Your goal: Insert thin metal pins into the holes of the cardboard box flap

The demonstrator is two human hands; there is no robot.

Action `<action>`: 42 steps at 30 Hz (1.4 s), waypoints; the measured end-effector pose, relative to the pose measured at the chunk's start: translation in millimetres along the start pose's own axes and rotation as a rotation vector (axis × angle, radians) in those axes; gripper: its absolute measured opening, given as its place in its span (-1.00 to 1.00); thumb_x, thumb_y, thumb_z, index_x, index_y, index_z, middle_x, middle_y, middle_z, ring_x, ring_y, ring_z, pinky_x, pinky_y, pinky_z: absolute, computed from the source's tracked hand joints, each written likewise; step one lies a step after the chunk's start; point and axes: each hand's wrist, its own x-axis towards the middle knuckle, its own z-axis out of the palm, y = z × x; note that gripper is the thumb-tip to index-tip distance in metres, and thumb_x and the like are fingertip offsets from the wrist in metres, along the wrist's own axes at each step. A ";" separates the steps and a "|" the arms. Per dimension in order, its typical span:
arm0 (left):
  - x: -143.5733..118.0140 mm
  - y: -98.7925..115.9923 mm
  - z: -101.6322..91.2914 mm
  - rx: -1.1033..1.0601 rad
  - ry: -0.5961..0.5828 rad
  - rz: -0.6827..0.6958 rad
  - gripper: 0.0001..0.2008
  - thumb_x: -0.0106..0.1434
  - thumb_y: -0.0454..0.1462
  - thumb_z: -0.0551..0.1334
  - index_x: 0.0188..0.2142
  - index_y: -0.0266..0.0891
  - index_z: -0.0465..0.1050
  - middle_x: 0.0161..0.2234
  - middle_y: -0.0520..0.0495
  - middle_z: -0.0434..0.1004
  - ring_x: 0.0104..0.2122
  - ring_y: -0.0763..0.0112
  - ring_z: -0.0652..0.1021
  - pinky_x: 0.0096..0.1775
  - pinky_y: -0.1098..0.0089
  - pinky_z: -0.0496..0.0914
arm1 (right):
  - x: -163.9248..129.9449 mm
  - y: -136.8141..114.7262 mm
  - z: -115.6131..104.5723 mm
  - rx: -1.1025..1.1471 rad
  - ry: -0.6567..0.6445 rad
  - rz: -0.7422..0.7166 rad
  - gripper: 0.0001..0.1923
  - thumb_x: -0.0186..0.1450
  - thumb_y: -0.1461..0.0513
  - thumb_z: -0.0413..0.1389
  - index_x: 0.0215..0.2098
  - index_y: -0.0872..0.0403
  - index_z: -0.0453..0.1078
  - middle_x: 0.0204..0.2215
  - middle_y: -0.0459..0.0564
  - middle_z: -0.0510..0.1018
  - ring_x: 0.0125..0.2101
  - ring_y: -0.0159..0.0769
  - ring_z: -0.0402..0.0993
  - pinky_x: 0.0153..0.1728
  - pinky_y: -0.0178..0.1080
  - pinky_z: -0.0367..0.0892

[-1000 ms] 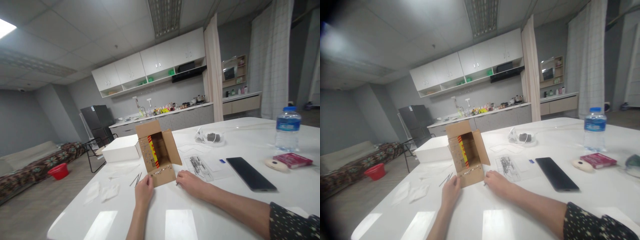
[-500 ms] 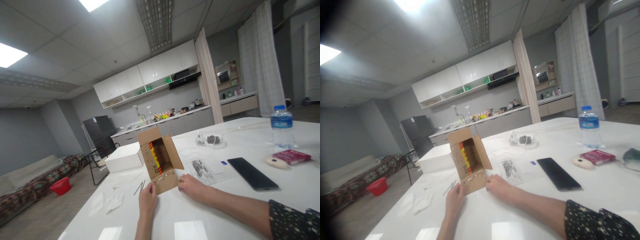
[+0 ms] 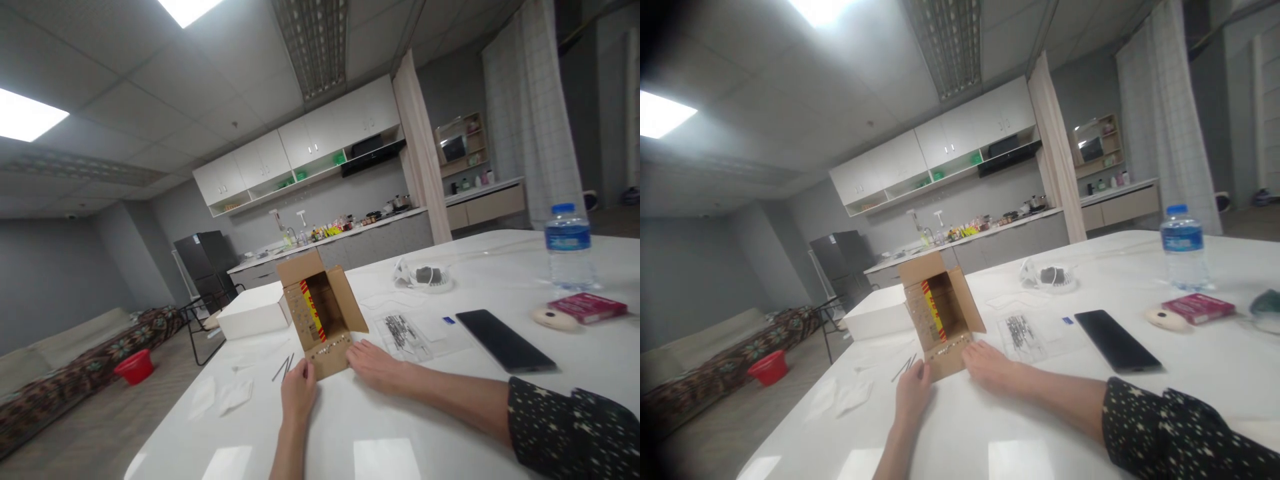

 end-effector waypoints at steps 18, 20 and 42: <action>-1.9 -5.2 0.9 0.073 -0.070 -0.091 -0.70 0.35 -0.21 0.00 -0.51 -0.20 0.27 -0.50 -0.05 0.49 -0.44 0.39 0.45 -0.41 0.45 0.08 | 36.6 -11.0 23.0 0.765 0.483 0.056 -0.74 0.35 0.38 -0.07 -0.05 0.09 0.33 -0.18 0.09 0.51 -0.13 -0.20 0.45 -0.07 -0.11 0.36; -2.2 -6.5 1.6 0.082 -0.071 -0.102 -0.71 0.35 -0.21 0.00 -0.50 -0.20 0.26 -0.49 -0.05 0.49 -0.44 0.40 0.46 -0.42 0.44 0.07 | 35.9 -11.4 25.7 0.773 0.480 0.043 -0.75 0.36 0.38 -0.07 -0.04 0.09 0.32 -0.17 0.09 0.51 -0.13 -0.19 0.45 -0.07 -0.11 0.35; -7.9 -5.9 -3.8 0.066 -0.062 -0.143 -0.68 0.35 -0.19 0.00 -0.55 -0.19 0.20 -0.52 -0.04 0.45 -0.45 0.39 0.42 -0.42 0.42 0.04 | 40.1 -9.5 32.1 0.985 0.596 0.228 -0.84 0.31 0.27 0.06 -0.23 0.06 0.48 -0.30 0.00 0.55 -0.27 -0.24 0.47 -0.21 -0.20 0.35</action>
